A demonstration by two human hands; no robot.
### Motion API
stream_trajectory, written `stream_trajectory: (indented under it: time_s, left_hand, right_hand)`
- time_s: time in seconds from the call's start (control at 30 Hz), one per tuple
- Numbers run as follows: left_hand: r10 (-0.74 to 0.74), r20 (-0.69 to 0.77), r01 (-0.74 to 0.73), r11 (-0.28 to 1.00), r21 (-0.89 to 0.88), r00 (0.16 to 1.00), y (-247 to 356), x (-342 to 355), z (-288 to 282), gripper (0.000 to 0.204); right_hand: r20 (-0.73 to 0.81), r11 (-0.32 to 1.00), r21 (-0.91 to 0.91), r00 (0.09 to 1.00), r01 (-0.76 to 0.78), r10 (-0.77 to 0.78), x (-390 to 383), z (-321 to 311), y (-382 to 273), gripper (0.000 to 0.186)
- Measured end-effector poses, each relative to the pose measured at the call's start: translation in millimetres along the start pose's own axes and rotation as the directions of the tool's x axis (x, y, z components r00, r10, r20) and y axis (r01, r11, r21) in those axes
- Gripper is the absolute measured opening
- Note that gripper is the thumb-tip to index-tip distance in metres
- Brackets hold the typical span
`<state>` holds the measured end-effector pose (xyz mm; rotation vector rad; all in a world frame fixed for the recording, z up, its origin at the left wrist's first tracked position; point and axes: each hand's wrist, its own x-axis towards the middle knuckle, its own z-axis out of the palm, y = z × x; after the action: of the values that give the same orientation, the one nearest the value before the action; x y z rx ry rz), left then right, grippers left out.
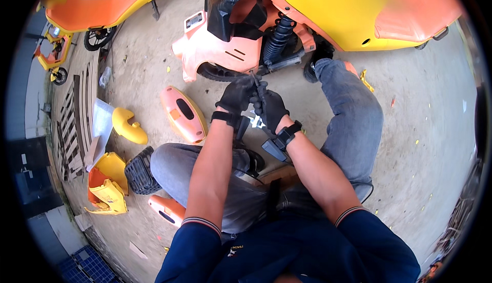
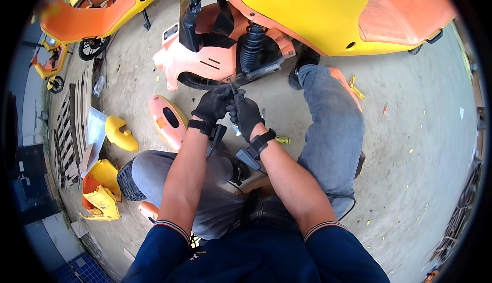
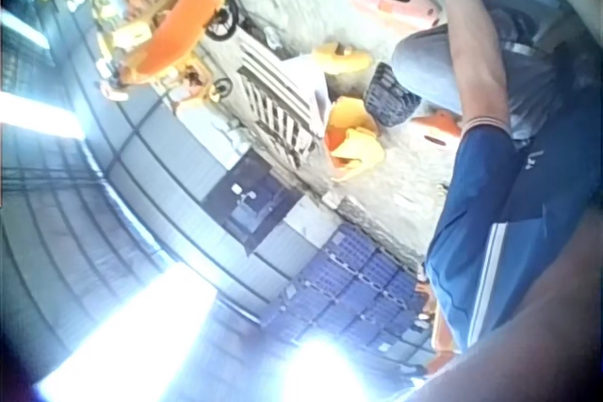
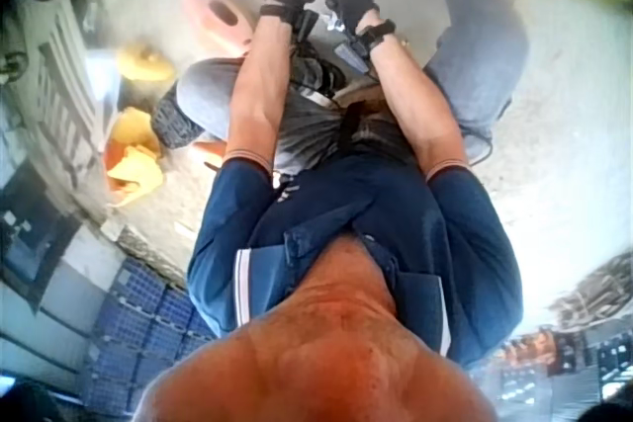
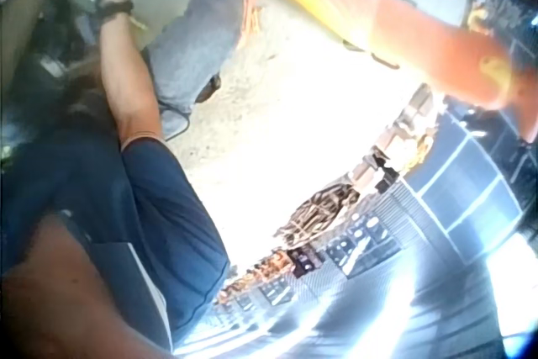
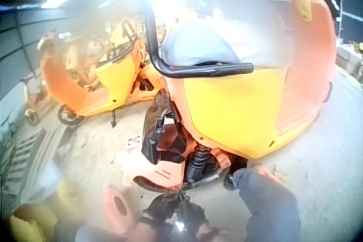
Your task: The person is sitting on the floor in a workshop, using a screwdriver to tighten screws on the rear suspension assembly of a pink and yellow scooter. They repeatedly adjust the tool and apply torque to fasteners near the rear wheel.
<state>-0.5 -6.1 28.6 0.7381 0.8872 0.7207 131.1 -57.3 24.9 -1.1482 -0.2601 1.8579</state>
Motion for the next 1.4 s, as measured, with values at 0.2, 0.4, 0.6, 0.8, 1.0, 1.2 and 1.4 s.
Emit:
stream_trajectory:
  time_s: [0.2, 0.4, 0.6, 0.8, 1.0, 1.2, 1.4]
  left_hand:
    - [0.461, 0.106, -0.371, 0.535, 0.759, 0.881, -13, 4, -8, 0.018]
    - [0.332, -0.024, -0.279, 0.826, 0.49, 0.943, -35, 12, -23, 0.017]
    - [0.238, 0.025, -0.226, 0.875, 0.428, 0.971, 1, -2, 9, 0.014]
    - [0.074, -0.232, -0.104, 0.987, -0.119, 0.97, -23, 10, 1, 0.015]
    - [0.161, -0.202, -0.145, 0.985, 0.092, 0.966, -28, 15, -3, 0.014]
    - [0.136, -0.061, -0.136, 0.991, 0.011, 0.989, -14, 5, -2, 0.016]
    - [0.59, 0.355, -0.449, 0.013, 0.894, 0.725, -10, 2, -10, 0.023]
  right_hand:
    - [-0.081, 0.972, -0.226, 0.993, 0.067, -0.087, -2, 6, -3, 0.026]
    - [-0.065, 0.96, -0.266, 0.992, 0.087, -0.108, -8, 9, -4, 0.026]
    - [0.063, 0.999, 0.028, 0.998, -0.025, 0.024, -3, -1, -3, 0.023]
    - [-0.093, 0.911, -0.378, 0.972, 0.166, -0.216, -7, 11, -6, 0.019]
    - [-0.135, 0.841, -0.518, 0.956, 0.156, -0.26, -17, 20, -17, 0.021]
    - [-0.033, 0.943, -0.323, 0.995, 0.077, -0.092, -4, 10, -12, 0.025]
    - [0.024, 0.464, -0.859, 0.921, 0.218, -0.388, -8, 25, -17, 0.033]
